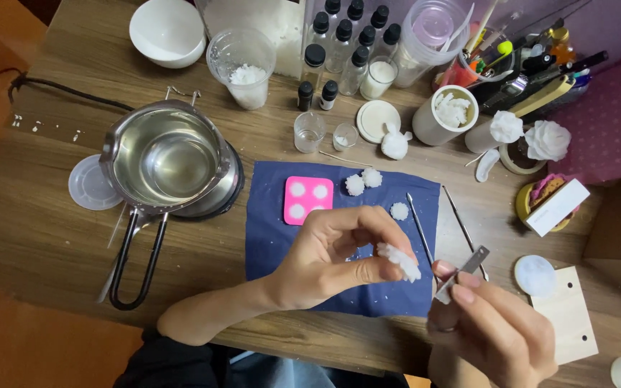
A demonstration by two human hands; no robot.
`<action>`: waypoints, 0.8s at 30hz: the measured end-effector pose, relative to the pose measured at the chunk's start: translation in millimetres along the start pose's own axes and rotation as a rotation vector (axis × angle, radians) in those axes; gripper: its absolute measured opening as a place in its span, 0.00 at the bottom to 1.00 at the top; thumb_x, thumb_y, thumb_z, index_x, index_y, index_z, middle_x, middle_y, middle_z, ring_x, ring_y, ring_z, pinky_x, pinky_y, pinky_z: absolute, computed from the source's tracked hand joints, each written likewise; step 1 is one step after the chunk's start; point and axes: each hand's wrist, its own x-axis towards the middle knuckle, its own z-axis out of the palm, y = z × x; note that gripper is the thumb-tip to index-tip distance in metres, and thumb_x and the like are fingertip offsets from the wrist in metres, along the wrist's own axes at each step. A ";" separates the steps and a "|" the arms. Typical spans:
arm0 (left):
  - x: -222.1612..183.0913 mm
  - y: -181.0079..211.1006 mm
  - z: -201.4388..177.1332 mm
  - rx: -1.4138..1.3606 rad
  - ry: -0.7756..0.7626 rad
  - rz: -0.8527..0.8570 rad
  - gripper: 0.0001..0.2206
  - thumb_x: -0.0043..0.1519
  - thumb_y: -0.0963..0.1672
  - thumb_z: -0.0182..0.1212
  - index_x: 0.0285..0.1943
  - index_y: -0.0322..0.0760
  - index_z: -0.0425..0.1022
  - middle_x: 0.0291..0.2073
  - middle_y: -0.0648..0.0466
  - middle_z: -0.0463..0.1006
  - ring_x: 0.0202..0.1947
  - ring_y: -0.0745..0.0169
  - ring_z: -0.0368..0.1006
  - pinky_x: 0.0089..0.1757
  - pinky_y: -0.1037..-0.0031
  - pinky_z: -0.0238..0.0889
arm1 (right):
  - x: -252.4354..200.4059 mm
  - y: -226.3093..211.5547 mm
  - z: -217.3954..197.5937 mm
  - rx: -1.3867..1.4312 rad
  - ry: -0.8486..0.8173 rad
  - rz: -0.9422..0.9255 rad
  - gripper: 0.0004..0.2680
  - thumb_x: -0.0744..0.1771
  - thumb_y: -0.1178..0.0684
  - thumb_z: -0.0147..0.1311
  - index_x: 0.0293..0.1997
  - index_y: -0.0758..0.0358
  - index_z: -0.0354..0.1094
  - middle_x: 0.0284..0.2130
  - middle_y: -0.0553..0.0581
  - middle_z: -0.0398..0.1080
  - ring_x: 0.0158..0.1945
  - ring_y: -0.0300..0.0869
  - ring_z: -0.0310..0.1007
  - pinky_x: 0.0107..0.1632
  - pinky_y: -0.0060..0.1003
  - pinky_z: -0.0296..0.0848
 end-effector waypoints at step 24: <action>-4.2 -2.8 2.4 0.178 -0.088 0.199 0.07 0.61 0.40 0.57 0.45 0.33 0.66 0.37 0.45 0.76 0.38 0.57 0.74 0.42 0.77 0.69 | -13.9 3.2 5.9 0.096 0.036 -0.091 0.06 0.63 0.64 0.58 0.39 0.66 0.66 0.34 0.68 0.67 0.31 0.54 0.78 0.32 0.31 0.74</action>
